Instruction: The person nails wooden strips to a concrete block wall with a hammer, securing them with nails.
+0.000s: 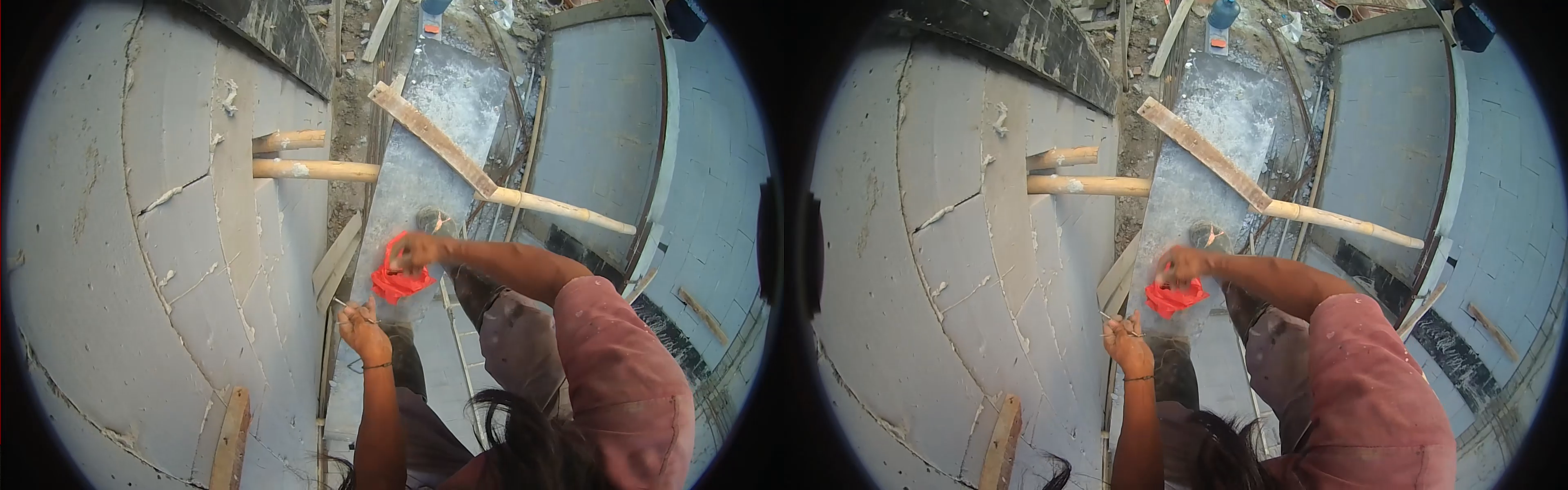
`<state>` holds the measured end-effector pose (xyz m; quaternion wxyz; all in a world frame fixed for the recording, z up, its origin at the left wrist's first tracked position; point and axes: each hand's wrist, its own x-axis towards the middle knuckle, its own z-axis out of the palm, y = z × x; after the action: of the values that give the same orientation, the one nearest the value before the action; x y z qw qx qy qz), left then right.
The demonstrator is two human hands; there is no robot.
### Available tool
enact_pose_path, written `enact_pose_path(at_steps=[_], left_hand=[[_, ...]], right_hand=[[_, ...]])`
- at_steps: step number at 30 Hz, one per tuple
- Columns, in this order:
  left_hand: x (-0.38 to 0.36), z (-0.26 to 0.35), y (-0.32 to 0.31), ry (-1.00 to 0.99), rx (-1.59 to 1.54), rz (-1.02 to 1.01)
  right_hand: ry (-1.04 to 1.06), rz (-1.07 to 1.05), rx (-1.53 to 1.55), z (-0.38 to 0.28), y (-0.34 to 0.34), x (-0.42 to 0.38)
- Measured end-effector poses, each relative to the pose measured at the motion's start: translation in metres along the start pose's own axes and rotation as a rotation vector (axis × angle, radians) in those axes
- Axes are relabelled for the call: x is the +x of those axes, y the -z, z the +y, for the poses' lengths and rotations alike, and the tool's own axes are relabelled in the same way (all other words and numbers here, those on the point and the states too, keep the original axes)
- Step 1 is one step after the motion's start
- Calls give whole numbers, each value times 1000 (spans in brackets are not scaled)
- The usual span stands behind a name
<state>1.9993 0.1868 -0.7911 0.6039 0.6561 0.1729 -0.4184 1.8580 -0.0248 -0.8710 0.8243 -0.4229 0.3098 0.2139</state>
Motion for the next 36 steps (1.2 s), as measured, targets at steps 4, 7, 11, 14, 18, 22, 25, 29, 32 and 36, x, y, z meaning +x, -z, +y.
enact_pose_path(at_steps=[4, 7, 11, 14, 18, 22, 25, 29, 32, 36], left_hand=[[-36, 41, 30, 136, 274, 163], [-66, 44, 81, 178, 367, 79], [-106, 43, 102, 318, 379, 126], [-120, 30, 102, 462, 314, 79], [-130, 28, 68, 529, 290, -54], [-123, 17, 41, 499, 336, -201], [-111, 1, 47, 527, 327, -166], [-110, -3, 65, 552, 316, -81], [-114, 8, 83, 549, 330, -90], [-111, 21, 113, 546, 398, -5]], right_hand=[[-122, 1361, -782, 52, 127, 30], [-383, 1562, -803, 57, 153, 15], [-397, 1189, -1109, 73, 181, 2], [-343, 1047, -1036, 82, 194, -10], [-48, 1099, -249, 88, 224, -47], [-123, 984, -624, 78, 186, -39], [-201, 776, -745, 59, 159, -9], [-304, 894, -805, 54, 143, 28], [-205, 1076, -525, 50, 133, 28], [-81, 1186, -813, 48, 167, 6]])
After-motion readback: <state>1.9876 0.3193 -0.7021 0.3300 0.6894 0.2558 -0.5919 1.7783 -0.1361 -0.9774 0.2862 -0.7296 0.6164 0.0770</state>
